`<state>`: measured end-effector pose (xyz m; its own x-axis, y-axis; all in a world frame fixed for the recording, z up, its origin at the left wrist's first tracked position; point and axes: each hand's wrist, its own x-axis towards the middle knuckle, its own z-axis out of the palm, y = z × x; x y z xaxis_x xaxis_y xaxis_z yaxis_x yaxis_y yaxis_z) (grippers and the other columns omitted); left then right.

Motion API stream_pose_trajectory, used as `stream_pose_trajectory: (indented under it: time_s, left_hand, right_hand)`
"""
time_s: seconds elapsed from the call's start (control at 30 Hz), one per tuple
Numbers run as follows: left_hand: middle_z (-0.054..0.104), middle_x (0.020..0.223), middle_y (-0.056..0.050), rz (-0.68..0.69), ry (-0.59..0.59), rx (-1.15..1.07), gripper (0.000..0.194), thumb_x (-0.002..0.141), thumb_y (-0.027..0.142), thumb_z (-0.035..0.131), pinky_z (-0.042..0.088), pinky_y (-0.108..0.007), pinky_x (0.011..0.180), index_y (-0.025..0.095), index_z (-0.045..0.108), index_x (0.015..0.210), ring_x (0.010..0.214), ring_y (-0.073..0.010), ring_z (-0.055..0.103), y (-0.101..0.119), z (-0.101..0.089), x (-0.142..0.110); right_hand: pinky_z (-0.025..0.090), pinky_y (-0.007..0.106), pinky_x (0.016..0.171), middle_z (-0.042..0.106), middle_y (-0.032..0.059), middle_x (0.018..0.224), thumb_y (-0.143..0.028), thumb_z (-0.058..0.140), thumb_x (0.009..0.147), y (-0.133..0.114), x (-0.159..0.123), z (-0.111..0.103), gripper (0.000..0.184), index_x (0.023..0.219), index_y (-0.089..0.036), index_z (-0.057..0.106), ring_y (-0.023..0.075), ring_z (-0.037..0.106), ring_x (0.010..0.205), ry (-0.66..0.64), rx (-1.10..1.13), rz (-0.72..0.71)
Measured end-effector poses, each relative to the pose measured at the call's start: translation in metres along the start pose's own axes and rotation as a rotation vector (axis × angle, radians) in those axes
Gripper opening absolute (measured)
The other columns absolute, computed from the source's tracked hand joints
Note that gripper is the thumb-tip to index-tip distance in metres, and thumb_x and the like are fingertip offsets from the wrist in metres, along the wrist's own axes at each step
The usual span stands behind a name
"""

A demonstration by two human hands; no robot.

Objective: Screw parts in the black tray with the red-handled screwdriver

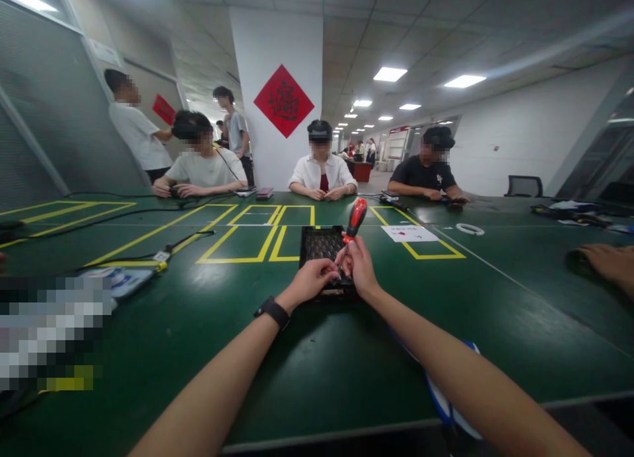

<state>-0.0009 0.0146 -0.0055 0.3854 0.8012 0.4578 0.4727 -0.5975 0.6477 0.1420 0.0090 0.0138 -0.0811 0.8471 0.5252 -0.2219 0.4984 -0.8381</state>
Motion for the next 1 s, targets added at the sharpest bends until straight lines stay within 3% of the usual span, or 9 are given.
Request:
stream_pose_trajectory:
  time_s: [0.17, 0.4, 0.7, 0.8, 0.9, 1.0]
  left_hand:
    - [0.065, 0.078, -0.003, 0.015, -0.057, -0.041, 0.021, 0.075, 0.032, 0.054, 0.041, -0.023, 0.069, 0.015, 0.065, 0.080, 0.069, -0.0131, 0.056, 0.005, -0.001, 0.000]
    - [0.061, 0.068, -0.001, -0.061, 0.002, -0.031, 0.026, 0.067, 0.039, 0.060, 0.041, -0.023, 0.060, 0.014, 0.061, 0.076, 0.062, -0.0124, 0.053, 0.000, 0.002, 0.000]
    - [0.064, 0.074, -0.003, 0.025, -0.029, -0.041, 0.018, 0.074, 0.029, 0.053, 0.042, -0.024, 0.070, 0.015, 0.063, 0.076, 0.069, -0.0132, 0.055, 0.008, 0.000, -0.002]
    - [0.064, 0.081, -0.004, -0.001, 0.022, -0.190, 0.021, 0.078, 0.028, 0.048, 0.042, -0.025, 0.075, 0.015, 0.062, 0.087, 0.075, -0.0131, 0.057, 0.009, -0.004, -0.001]
    - [0.063, 0.092, -0.006, -0.086, 0.142, -0.429, 0.028, 0.078, 0.024, 0.046, 0.043, -0.027, 0.077, 0.015, 0.056, 0.102, 0.077, -0.0117, 0.058, 0.002, -0.010, 0.001]
    - [0.062, 0.095, -0.008, -0.174, 0.229, -0.605, 0.030, 0.076, 0.022, 0.047, 0.044, -0.026, 0.076, 0.014, 0.055, 0.104, 0.076, -0.0111, 0.058, -0.008, -0.016, 0.002]
  right_hand:
    - [0.021, 0.016, 0.033, 0.051, -0.0051, 0.056, -0.046, 0.036, 0.083, 0.001, 0.001, -0.001, 0.039, 0.110, -0.019, 0.045, 0.0035, 0.031, 0.034, 0.002, -0.005, -0.006]
    - [0.022, 0.016, 0.034, 0.052, -0.0052, 0.058, -0.047, 0.037, 0.083, -0.001, -0.001, 0.001, 0.038, 0.109, -0.020, 0.044, 0.0033, 0.032, 0.034, 0.004, -0.022, -0.024]
    - [0.024, 0.016, 0.034, 0.053, -0.0045, 0.058, -0.045, 0.035, 0.083, -0.001, -0.001, 0.001, 0.037, 0.109, -0.020, 0.044, 0.0036, 0.033, 0.035, 0.018, -0.014, -0.025]
    - [0.027, 0.016, 0.036, 0.055, -0.0037, 0.059, -0.044, 0.036, 0.083, -0.001, 0.003, -0.003, 0.035, 0.106, -0.019, 0.045, 0.0040, 0.036, 0.037, 0.104, -0.033, -0.071]
    - [0.038, 0.018, 0.046, 0.059, -0.0019, 0.065, -0.043, 0.041, 0.082, 0.003, 0.014, -0.016, 0.030, 0.100, -0.019, 0.045, 0.0058, 0.047, 0.045, 0.226, -0.062, -0.104]
    - [0.045, 0.022, 0.058, 0.062, 0.0010, 0.074, -0.041, 0.045, 0.080, 0.013, 0.027, -0.033, 0.028, 0.095, -0.019, 0.044, 0.0083, 0.057, 0.055, 0.251, -0.092, -0.042]
